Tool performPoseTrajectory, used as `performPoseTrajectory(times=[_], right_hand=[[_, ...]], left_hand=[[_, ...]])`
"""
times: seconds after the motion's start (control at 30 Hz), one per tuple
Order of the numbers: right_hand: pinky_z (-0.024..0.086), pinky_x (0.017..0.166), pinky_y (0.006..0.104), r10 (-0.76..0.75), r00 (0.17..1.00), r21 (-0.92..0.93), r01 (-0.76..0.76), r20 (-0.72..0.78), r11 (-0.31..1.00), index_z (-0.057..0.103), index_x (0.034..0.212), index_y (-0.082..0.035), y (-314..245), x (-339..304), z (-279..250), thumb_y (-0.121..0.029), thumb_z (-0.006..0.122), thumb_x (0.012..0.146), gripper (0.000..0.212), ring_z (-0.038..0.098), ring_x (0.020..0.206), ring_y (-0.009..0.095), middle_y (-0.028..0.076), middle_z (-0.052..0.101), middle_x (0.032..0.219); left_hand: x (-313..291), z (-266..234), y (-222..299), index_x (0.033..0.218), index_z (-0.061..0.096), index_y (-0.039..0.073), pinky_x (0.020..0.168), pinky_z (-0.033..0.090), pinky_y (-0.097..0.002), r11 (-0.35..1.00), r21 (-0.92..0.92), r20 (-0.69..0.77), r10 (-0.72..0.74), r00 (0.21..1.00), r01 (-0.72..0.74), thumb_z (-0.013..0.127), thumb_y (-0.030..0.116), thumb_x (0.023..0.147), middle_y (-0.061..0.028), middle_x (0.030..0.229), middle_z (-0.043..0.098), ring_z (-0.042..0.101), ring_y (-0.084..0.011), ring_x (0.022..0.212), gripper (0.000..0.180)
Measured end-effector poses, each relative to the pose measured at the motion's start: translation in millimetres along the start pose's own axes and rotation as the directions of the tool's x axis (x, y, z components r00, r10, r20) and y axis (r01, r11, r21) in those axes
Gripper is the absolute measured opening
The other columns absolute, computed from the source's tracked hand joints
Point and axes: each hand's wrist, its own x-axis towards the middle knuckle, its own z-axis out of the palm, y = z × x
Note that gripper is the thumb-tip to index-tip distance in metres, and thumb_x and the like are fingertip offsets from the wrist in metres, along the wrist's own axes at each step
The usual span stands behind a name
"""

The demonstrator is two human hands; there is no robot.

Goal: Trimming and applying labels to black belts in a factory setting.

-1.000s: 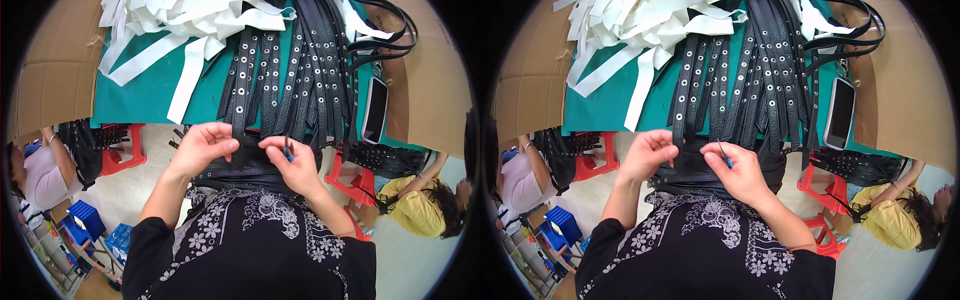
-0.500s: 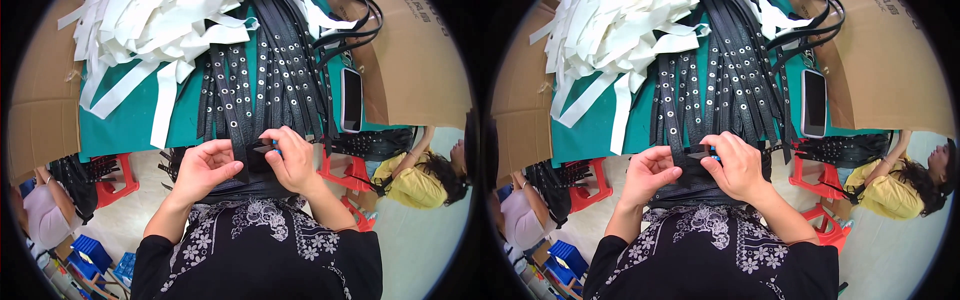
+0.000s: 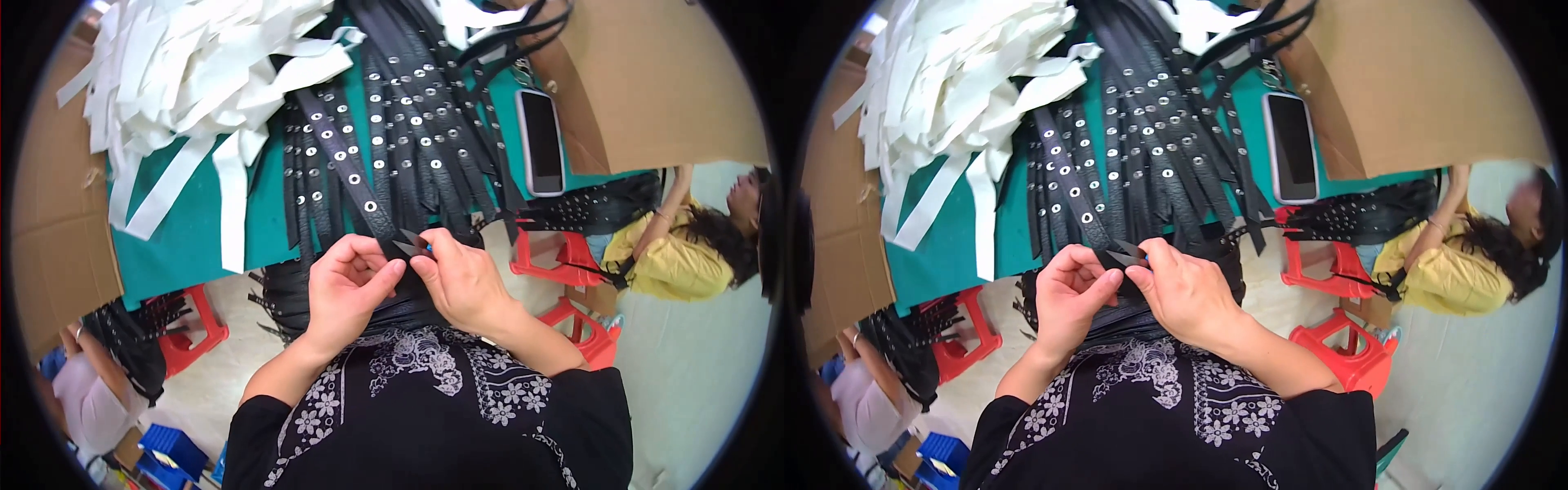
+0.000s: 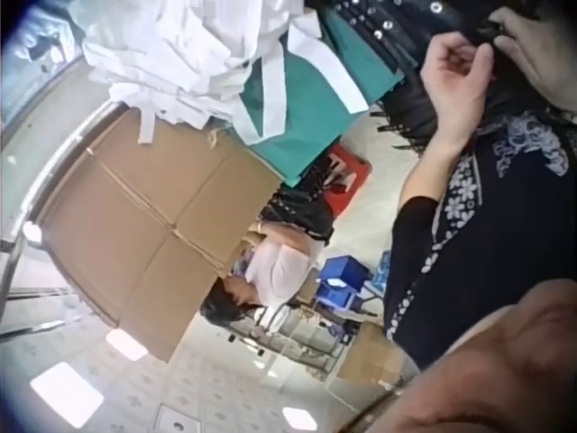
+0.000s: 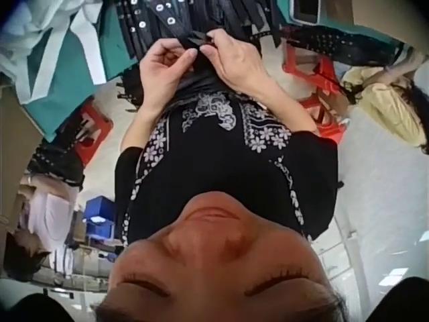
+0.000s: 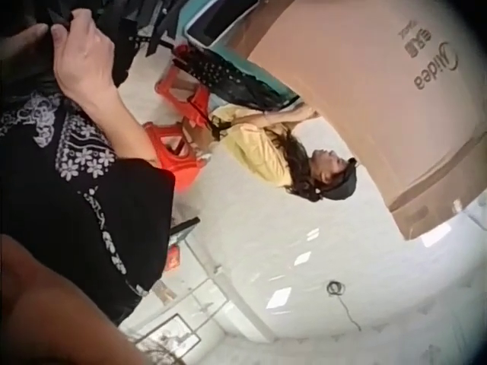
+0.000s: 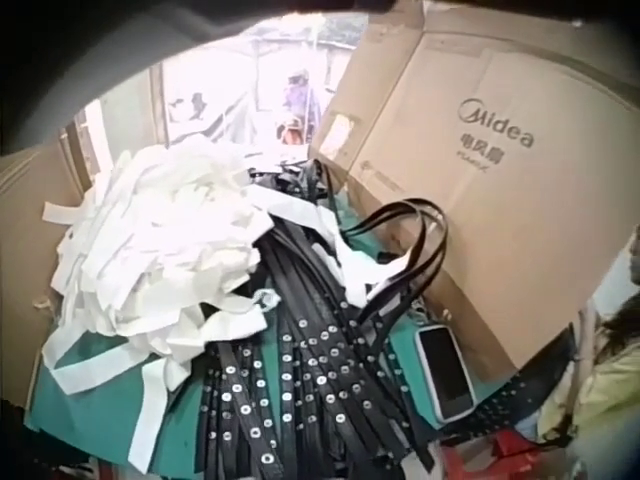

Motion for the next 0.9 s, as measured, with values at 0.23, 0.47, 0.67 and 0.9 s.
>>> performPoseTrajectory(times=[0.23,0.47,0.67,0.9], right_hand=[[0.043,0.050,0.0407,0.056,0.995,-0.059,-0.061,-0.086,0.996,0.044,0.095,0.001,2,-4,2,-0.020,0.048,0.088,0.022,0.056,0.060,0.035,0.017,0.055,0.066],[0.044,0.049,0.0392,0.041,0.993,-0.089,-0.051,-0.107,0.995,0.045,0.092,0.001,4,-4,3,-0.019,0.048,0.088,0.021,0.057,0.060,0.034,0.016,0.055,0.065],[0.043,0.049,0.0386,0.008,0.991,-0.072,-0.017,-0.133,0.997,0.045,0.092,0.000,4,-2,3,-0.020,0.048,0.088,0.021,0.057,0.060,0.033,0.015,0.055,0.065],[0.041,0.047,0.0395,0.053,0.996,-0.024,-0.055,-0.079,0.998,0.047,0.091,-0.002,8,-1,2,-0.019,0.048,0.089,0.018,0.056,0.056,0.034,0.014,0.053,0.059]], left_hand=[[9,10,-7,0.083,0.050,0.002,0.051,0.045,-0.0158,0.997,0.022,0.028,0.071,0.997,-0.071,0.061,-0.004,0.078,-0.0003,0.072,0.055,0.052,-0.0030,0.061,0.014],[10,12,-9,0.084,0.049,0.001,0.052,0.045,-0.0160,0.996,0.044,0.020,0.082,0.996,-0.083,0.060,-0.004,0.078,-0.0013,0.073,0.056,0.052,-0.0034,0.061,0.014],[12,7,-13,0.084,0.050,0.001,0.054,0.047,-0.0173,0.994,0.008,0.064,0.104,0.993,-0.105,0.060,-0.005,0.078,-0.0018,0.074,0.054,0.053,-0.0049,0.063,0.012],[12,5,-14,0.083,0.051,-0.001,0.055,0.048,-0.0185,0.985,0.048,0.072,0.165,0.984,-0.168,0.060,-0.005,0.078,-0.0015,0.077,0.050,0.053,-0.0061,0.065,0.011]])
